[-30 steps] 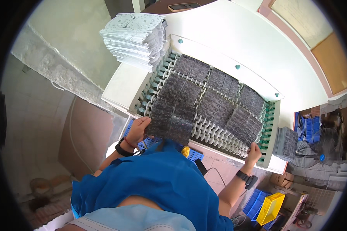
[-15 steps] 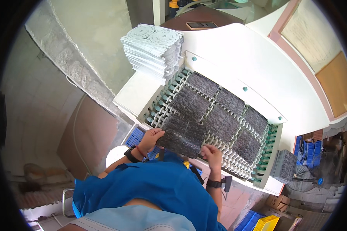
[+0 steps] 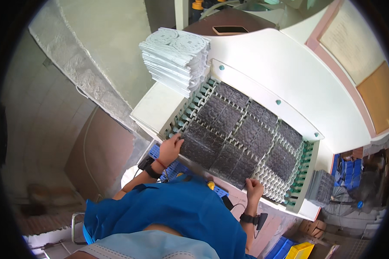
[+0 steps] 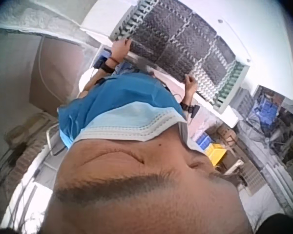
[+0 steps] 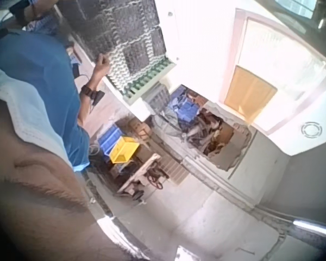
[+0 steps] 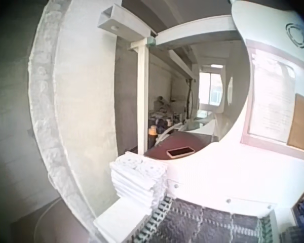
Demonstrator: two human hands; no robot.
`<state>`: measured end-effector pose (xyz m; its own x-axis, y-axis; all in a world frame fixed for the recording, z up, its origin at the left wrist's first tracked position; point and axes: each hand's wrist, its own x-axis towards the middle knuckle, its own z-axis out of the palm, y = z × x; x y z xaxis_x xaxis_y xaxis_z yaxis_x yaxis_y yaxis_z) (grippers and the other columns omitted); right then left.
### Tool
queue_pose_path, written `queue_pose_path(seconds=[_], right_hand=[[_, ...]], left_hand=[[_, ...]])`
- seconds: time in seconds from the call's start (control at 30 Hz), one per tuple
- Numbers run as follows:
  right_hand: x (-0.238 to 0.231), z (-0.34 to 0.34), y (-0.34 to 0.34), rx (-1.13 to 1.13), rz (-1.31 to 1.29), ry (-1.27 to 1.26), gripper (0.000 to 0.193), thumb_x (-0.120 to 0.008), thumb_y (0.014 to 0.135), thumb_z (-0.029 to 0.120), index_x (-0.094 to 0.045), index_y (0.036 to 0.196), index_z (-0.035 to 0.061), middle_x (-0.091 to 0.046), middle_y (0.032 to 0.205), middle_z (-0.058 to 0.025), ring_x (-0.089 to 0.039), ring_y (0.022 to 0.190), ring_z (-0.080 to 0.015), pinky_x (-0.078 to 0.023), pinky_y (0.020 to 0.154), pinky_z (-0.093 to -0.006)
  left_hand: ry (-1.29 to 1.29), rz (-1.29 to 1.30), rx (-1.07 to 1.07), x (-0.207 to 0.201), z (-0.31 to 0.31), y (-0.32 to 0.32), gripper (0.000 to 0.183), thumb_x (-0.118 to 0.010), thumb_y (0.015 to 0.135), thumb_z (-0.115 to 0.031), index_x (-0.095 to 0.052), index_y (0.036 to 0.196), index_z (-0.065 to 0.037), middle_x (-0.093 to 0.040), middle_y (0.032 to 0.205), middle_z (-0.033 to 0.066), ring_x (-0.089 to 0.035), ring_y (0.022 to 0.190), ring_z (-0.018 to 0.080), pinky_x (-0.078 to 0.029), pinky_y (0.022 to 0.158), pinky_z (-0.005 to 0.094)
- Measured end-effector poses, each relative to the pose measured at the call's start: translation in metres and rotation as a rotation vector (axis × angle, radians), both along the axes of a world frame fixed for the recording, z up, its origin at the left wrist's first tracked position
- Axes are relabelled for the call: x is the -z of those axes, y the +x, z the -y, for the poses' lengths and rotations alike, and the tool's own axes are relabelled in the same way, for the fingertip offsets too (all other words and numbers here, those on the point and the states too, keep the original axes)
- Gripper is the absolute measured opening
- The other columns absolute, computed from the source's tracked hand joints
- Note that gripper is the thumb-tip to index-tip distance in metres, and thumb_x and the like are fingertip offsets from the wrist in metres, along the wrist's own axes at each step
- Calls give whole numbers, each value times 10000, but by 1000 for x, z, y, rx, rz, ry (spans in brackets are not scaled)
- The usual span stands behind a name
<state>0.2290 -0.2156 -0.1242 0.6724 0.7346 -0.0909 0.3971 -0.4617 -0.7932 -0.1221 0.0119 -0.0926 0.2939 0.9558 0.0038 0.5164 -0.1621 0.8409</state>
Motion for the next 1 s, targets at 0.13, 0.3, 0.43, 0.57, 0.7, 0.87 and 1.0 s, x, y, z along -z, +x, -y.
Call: queue_pose_path(seconds=[0.13,0.3,0.43,0.57,0.7,0.87,1.0], right_hand=[[-7,-25,-10,-41,583,-68,417,-791,724,288,-673,1056,65,-645,945,-148,-613,864,-316,-491,741,-386],[-25,-52,-33,-350,712,90,573,-804,684,358,-633,1167,100,-548,1238,-171,-506,1148,-364,-398,950,-468],[-14,-53,-28,-288,725,63,594,-790,694,387,-620,1190,107,-523,1282,-162,-464,1217,-365,-349,1001,-500],[-16,-54,-14,-296,703,81,547,-778,717,383,-636,1159,92,-546,1267,-169,-477,1207,-373,-350,1014,-496],[-30,-19,52,-99,709,127,435,-765,763,291,-650,1118,67,-593,1194,-186,-538,1130,-379,-426,960,-472],[-92,97,214,740,885,121,397,-691,839,286,-631,1087,-18,-621,1085,-233,-591,1014,-389,-487,868,-430],[-106,169,328,913,915,-58,497,-612,881,407,-630,1094,-41,-641,1039,-246,-600,989,-402,-493,832,-431]], left_hand=[[597,-442,114,-17,2,28,597,-646,848,-366,-469,1355,-107,-465,1355,170,-435,1236,369,-398,972,474],[547,-587,463,20,17,55,680,-566,848,-566,-393,1446,-292,-248,1524,207,-168,1412,436,-34,1061,703],[589,-603,504,24,-3,74,659,-538,850,-599,-429,1422,-291,-274,1514,202,-170,1411,433,-60,1062,702],[546,-600,522,17,-26,87,620,-539,855,-587,-452,1403,-311,-295,1513,169,-203,1413,396,-69,1088,664],[500,-623,516,8,-26,98,638,-556,848,-576,-457,1405,-281,-291,1515,180,-208,1410,406,-71,1089,661],[562,-561,600,-12,-7,124,656,-572,847,-558,-454,1409,-242,-302,1507,188,-212,1408,407,-79,1089,661],[696,-464,860,-3,23,164,653,-595,830,-548,-475,1387,-228,-322,1497,184,-244,1398,403,-82,1096,659]])
